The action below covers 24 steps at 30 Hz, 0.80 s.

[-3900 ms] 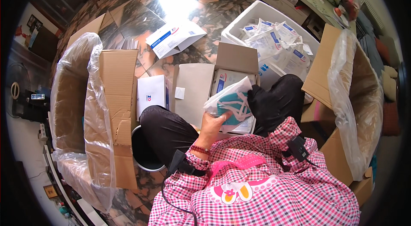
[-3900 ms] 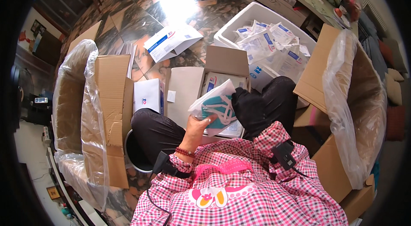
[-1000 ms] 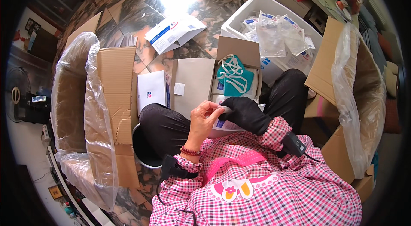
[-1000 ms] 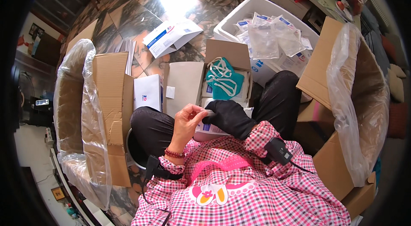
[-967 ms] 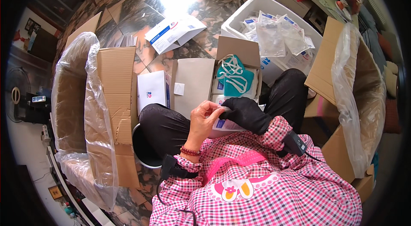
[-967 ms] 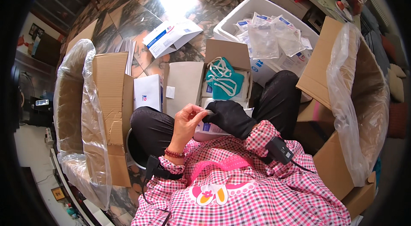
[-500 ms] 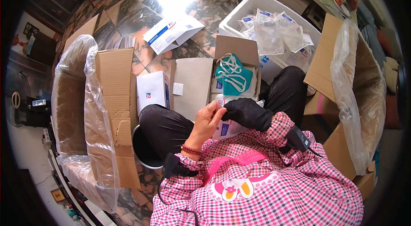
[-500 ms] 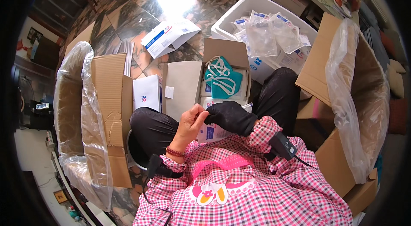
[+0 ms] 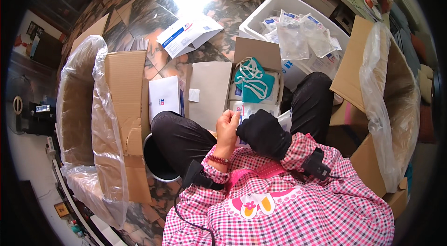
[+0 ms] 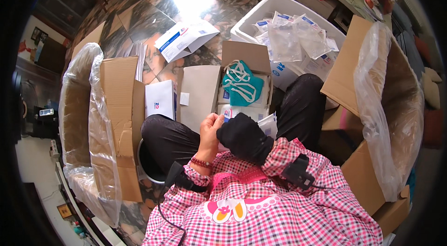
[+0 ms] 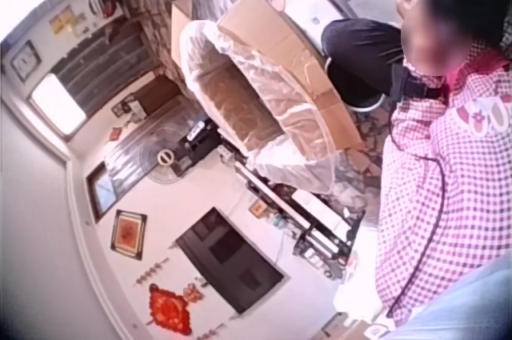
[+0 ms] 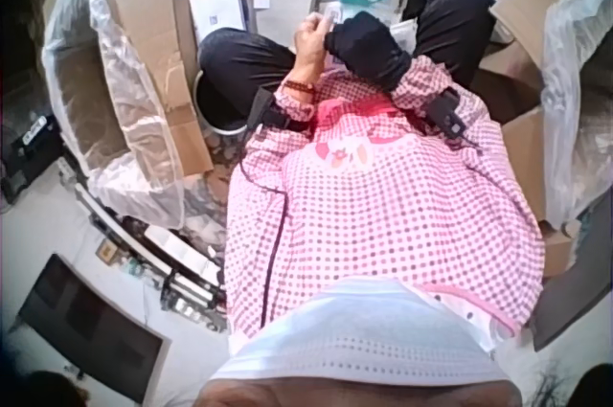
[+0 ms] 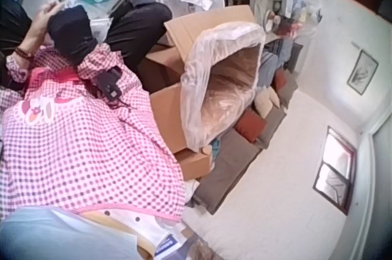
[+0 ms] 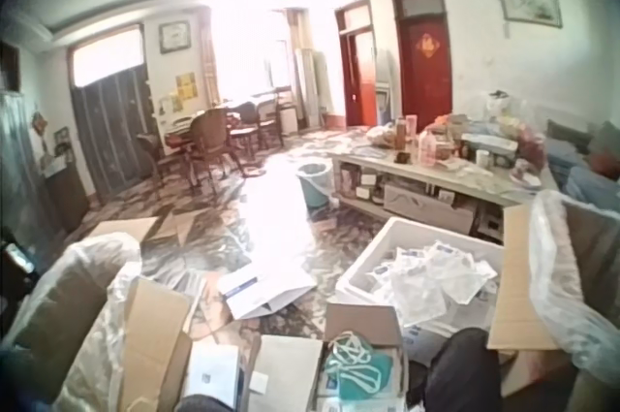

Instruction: Sorting, untangling, and organizing green face masks before packing them into plastic bags and cardboard boxes.

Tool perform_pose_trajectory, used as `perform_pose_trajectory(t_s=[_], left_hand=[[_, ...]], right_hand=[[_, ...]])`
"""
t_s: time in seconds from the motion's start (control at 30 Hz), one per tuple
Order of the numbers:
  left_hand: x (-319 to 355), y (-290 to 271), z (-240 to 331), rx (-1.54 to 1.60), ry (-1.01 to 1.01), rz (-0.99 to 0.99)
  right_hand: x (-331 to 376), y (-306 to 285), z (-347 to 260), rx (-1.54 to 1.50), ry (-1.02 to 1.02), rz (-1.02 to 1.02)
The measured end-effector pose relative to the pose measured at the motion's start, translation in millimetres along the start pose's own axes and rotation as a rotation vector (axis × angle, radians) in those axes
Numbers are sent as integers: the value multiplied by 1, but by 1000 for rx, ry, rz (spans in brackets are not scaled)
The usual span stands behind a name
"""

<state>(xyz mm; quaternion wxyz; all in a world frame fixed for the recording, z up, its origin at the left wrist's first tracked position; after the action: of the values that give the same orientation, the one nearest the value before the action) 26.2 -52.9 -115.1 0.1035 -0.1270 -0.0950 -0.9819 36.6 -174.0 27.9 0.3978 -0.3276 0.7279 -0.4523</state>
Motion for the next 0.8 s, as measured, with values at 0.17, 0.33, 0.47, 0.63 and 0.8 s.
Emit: perform_pose_trajectory(t_s=[0.17, 0.33, 0.47, 0.63, 0.8], left_hand=[[-10, 2, 34, -872, 186, 245], [-16, -12, 24, -1127, 165, 252], [-11, -11, 42, -1050, 113, 106], [17, -2, 120, -658, 544, 171], [33, 30, 110, -415, 291, -302]], right_hand=[[2, -24, -18, 68, -1, 46], [2, -67, -22, 139, 30, 161], [1, -63, 9, 193, 47, 210], [8, -54, 51, 109, 241, 156], [6, -52, 54, -1, 228, 198]])
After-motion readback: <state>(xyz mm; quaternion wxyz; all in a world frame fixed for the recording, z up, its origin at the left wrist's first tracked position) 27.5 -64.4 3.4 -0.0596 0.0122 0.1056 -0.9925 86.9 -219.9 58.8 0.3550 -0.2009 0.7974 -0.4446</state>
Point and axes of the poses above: each hand's wrist, its own x-axis away from the middle knuckle, its own y-axis out of the palm, z = x × y, the point moved 6 cm from there along -x, towards the middle knuckle, and after that the axes turned 4 degrees about -z, right-handed, at the moved point
